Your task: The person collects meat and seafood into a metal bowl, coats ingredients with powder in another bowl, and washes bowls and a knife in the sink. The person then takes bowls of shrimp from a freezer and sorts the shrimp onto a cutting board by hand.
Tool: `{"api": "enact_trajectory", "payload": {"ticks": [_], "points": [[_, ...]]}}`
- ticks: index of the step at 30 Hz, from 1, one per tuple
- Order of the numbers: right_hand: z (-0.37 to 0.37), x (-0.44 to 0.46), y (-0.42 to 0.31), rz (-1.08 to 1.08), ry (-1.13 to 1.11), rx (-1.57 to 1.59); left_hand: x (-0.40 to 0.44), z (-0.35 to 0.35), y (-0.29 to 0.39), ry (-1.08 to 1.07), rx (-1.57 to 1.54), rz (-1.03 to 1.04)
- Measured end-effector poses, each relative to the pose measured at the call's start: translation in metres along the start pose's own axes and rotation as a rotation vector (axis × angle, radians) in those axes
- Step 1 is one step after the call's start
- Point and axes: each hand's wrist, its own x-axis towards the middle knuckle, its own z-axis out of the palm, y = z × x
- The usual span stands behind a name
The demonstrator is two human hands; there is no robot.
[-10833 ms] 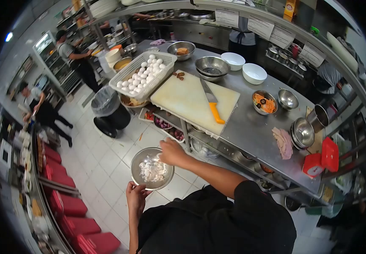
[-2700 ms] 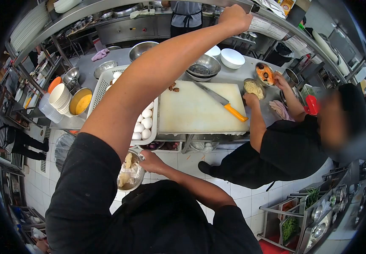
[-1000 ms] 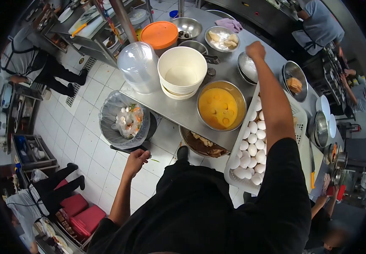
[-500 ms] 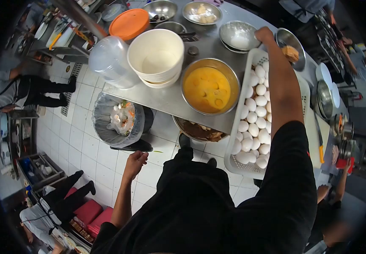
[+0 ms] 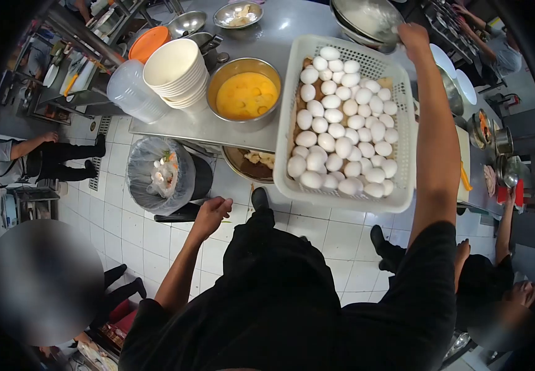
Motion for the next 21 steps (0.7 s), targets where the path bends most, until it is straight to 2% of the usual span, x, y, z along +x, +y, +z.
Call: {"api": "enact_trajectory", "payload": {"ticks": [2, 6, 8, 10, 11, 12, 15, 16, 18, 21], "points": [[-0.050, -0.027, 0.008, 0.151, -0.110, -0.010, -0.011, 0.022, 0.002, 0.013, -0.017, 0.039], [-0.136, -0.119, 0.035, 0.108, -0.118, 0.042, -0.041, 0.074, 0.011, -0.015, -0.156, 0.127], [-0.168, -0.179, 0.031, 0.121, -0.147, 0.275, -0.053, 0.102, 0.022, -0.123, -0.239, 0.058], [-0.222, -0.201, 0.068, 0.138, -0.214, 0.074, -0.065, 0.126, 0.045, -0.217, -0.156, 0.130], [-0.235, -0.229, 0.058, 0.154, -0.218, 0.100, -0.064, 0.138, 0.045, -0.240, -0.020, 0.194], [-0.244, -0.256, 0.052, 0.179, -0.218, 0.129, -0.063, 0.152, 0.050, -0.255, -0.021, 0.259], [-0.294, -0.292, 0.088, 0.267, -0.317, 0.095, -0.074, 0.181, 0.077, -0.359, 0.054, 0.294], [-0.304, -0.304, 0.093, 0.279, -0.284, 0.095, -0.072, 0.190, 0.084, -0.402, 0.049, 0.306], [-0.325, -0.339, 0.100, 0.224, -0.266, -0.137, -0.067, 0.203, 0.088, -0.488, 0.235, 0.388], [-0.344, -0.389, 0.091, 0.310, -0.052, -0.144, -0.071, 0.214, 0.096, -0.538, 0.400, 0.476]]}}
